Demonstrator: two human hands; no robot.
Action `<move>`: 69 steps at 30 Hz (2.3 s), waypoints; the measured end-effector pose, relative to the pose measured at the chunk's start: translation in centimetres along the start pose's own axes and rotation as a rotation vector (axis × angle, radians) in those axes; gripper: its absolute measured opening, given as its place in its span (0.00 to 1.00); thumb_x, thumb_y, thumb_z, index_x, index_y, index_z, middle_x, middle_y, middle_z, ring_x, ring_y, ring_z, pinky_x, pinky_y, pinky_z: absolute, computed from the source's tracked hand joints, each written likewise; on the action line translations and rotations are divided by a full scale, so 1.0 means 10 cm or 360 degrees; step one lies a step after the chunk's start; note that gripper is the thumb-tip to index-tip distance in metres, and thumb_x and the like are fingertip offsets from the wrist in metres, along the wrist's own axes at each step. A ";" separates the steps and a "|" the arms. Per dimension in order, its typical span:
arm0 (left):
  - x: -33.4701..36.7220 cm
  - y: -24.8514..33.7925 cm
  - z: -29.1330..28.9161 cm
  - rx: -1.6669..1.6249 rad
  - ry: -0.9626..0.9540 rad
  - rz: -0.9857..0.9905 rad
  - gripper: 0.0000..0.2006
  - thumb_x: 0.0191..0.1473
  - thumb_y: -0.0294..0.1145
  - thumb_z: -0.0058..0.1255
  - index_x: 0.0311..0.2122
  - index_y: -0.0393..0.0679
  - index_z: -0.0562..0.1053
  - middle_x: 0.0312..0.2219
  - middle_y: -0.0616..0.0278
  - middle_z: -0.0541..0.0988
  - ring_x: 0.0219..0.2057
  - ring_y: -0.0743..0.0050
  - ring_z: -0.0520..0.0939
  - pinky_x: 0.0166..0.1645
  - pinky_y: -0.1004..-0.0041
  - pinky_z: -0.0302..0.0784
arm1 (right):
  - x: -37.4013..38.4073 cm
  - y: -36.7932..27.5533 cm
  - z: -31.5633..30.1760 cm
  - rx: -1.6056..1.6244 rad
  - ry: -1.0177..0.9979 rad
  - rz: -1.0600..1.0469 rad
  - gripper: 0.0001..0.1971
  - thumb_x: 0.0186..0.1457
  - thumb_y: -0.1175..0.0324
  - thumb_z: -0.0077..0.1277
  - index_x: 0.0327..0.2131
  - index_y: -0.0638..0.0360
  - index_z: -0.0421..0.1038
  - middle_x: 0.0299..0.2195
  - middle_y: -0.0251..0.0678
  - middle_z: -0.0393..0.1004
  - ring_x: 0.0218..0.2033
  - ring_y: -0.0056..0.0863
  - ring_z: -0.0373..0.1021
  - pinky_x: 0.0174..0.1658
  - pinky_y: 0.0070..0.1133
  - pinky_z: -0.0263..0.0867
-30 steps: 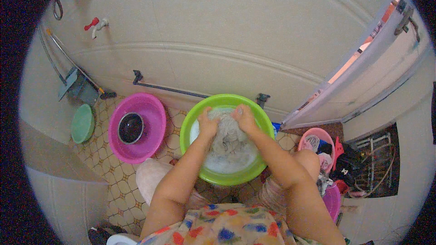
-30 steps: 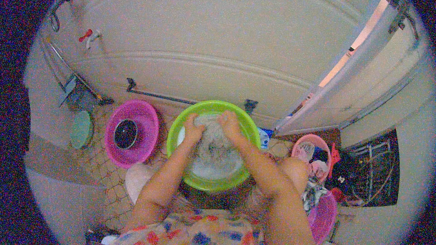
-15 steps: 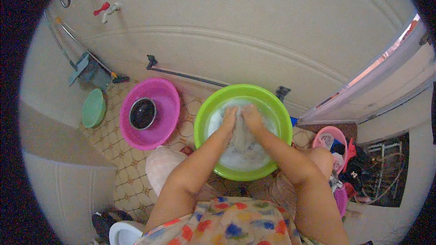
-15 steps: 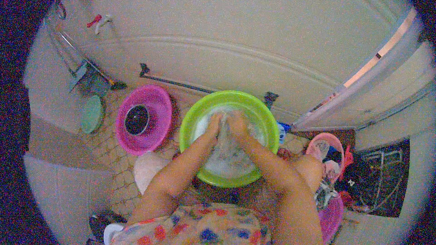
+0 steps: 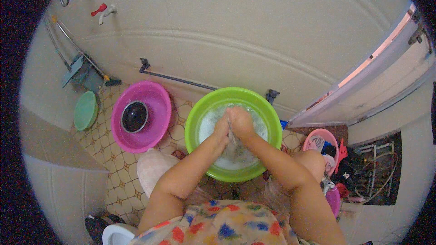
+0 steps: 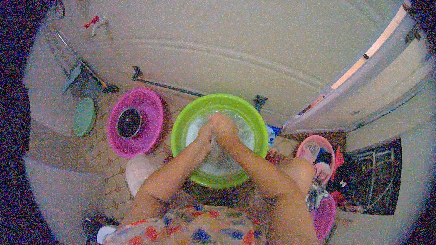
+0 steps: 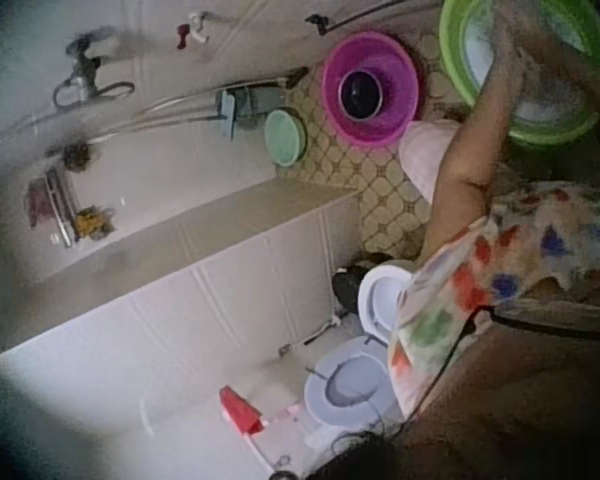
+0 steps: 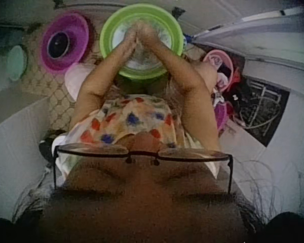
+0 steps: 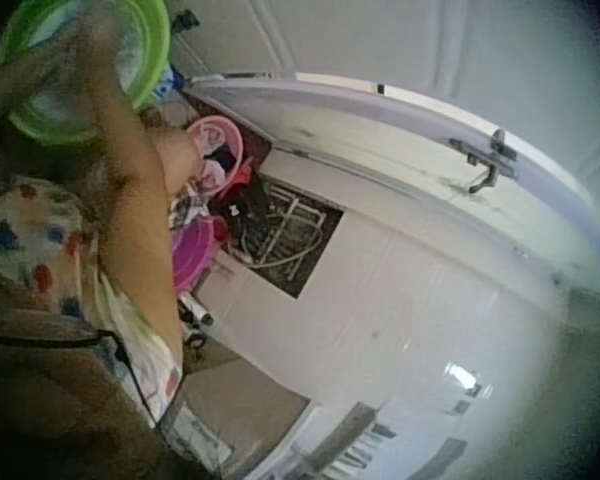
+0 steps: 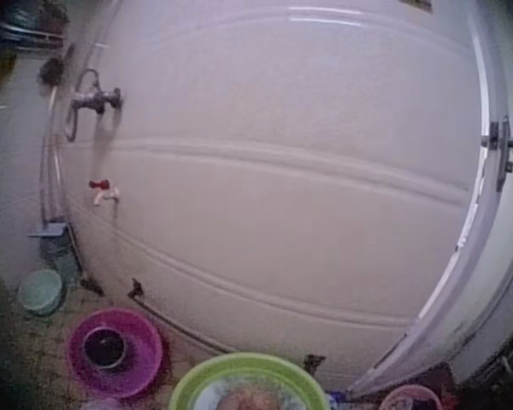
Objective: The person washes clothing items in a basin of soapy water by hand, scrubbing and wringing the fabric.
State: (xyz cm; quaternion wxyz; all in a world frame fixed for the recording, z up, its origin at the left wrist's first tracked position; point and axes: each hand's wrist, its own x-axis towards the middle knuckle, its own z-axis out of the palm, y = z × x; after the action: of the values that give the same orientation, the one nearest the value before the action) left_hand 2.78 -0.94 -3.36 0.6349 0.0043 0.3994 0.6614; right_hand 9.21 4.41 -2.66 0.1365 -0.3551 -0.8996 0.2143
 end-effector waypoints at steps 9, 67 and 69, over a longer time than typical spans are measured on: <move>0.58 -0.05 -0.55 0.1425 0.0796 0.1067 0.16 0.40 0.20 0.39 0.38 0.48 0.66 0.36 0.57 0.67 0.35 0.61 0.70 0.41 0.67 0.66 | 0.14 0.71 0.31 0.0651 0.0296 0.0298 0.15 0.40 0.59 0.50 0.27 0.62 0.67 0.29 0.46 0.67 0.32 0.38 0.64 0.37 0.28 0.57; 0.07 0.03 -0.03 -0.0115 -0.0210 -0.0357 0.21 0.51 0.49 0.32 0.44 0.45 0.63 0.38 0.57 0.70 0.40 0.61 0.70 0.43 0.64 0.66 | 0.17 0.47 0.00 0.0169 0.0069 0.0272 0.22 0.53 0.54 0.27 0.39 0.62 0.64 0.37 0.47 0.67 0.40 0.41 0.63 0.44 0.33 0.55; -0.01 0.19 -0.01 0.0053 -0.0074 -0.0380 0.21 0.51 0.50 0.33 0.42 0.46 0.65 0.38 0.58 0.70 0.39 0.62 0.70 0.43 0.64 0.66 | 0.16 0.74 0.11 0.0408 0.0221 0.0268 0.22 0.53 0.53 0.28 0.37 0.62 0.64 0.36 0.46 0.67 0.39 0.41 0.63 0.44 0.30 0.56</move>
State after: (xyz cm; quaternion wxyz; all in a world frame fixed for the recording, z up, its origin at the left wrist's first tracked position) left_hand 1.18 -0.83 -2.36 0.7181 -0.0173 0.3931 0.5740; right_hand 11.94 10.07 -7.03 0.2241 -0.4229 -0.8203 0.3131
